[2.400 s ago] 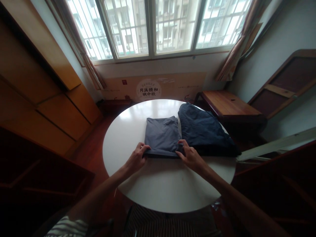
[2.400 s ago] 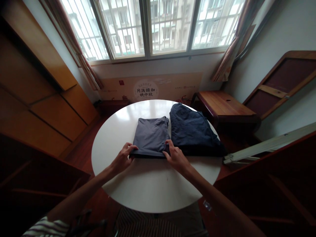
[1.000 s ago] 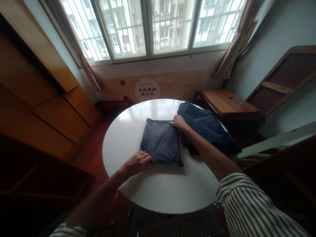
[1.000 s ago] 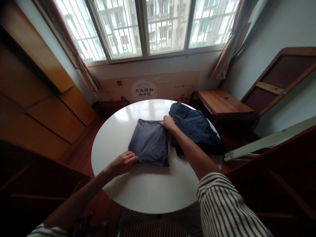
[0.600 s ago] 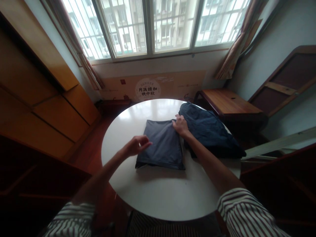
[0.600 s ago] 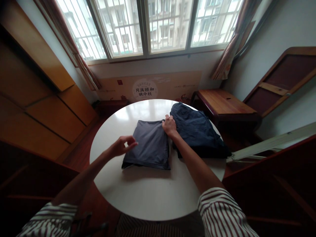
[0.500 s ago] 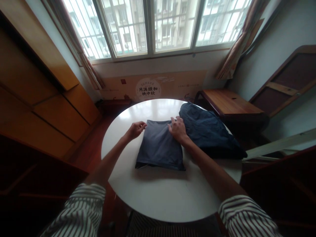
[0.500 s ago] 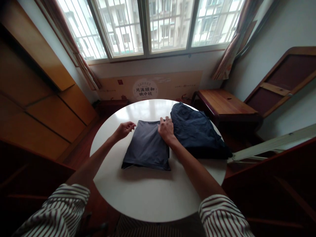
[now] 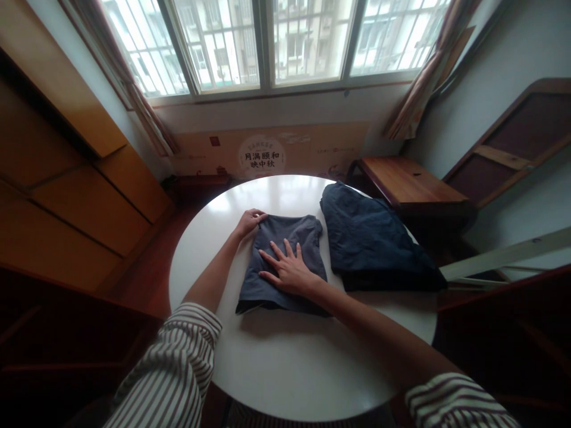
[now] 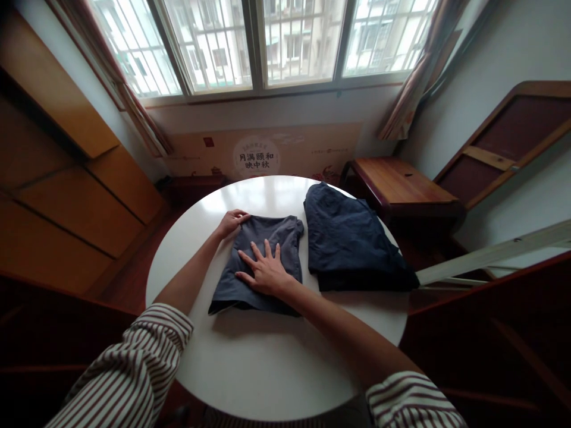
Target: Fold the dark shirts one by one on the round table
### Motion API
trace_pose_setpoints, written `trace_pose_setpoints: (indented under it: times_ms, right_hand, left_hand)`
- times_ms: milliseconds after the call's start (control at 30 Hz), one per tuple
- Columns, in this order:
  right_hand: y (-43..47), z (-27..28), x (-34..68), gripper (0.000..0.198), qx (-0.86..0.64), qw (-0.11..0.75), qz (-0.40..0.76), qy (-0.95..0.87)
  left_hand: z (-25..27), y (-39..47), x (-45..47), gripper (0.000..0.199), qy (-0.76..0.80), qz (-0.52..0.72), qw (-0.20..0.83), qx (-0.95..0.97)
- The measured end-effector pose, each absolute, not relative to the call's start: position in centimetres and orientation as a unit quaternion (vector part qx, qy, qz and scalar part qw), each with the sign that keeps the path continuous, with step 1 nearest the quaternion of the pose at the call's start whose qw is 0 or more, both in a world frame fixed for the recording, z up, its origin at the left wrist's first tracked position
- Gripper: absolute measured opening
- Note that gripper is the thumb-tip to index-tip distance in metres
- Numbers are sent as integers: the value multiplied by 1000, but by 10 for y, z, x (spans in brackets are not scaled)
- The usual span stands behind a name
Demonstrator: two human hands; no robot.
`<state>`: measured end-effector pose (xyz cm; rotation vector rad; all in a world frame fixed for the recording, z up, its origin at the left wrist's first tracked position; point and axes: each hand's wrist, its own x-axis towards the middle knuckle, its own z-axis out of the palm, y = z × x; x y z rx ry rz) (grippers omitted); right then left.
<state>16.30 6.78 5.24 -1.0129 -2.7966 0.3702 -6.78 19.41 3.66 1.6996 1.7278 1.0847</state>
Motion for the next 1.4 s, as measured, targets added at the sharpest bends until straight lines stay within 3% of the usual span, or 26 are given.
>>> trace_pose_setpoints:
  times_ms: [233, 400, 533, 633, 767, 867, 933, 1233, 1400]
  right_hand:
    - [65, 52, 162, 71, -331, 75, 120, -933]
    - [87, 69, 170, 42, -370, 167, 127, -905]
    - [137, 99, 195, 33, -496, 228, 108, -831]
    - [175, 115, 213, 28, -570, 184, 120, -792]
    - [205, 115, 220, 31, -618, 142, 149, -759]
    - [212, 106, 217, 30, -630, 138, 165, -746]
    - [213, 100, 215, 25, -628, 150, 174, -744]
    - [223, 93, 218, 23, -589, 240, 195, -747]
    - [222, 86, 216, 23, -615, 192, 177, -744]
  left_hand:
    - [45, 190, -62, 23, 656, 373, 210, 621]
    - [80, 178, -40, 13, 670, 338, 152, 644]
    - [122, 131, 13, 24, 580, 134, 174, 784]
    - [139, 73, 66, 35, 445, 45, 160, 880]
    - [131, 12, 116, 44, 409, -75, 127, 900]
    - [121, -3, 130, 34, 416, -142, 135, 888]
    - [118, -4, 132, 21, 423, -160, 140, 881]
    - [110, -2, 131, 18, 375, -129, 133, 908]
    - [117, 3, 128, 18, 360, -118, 133, 916]
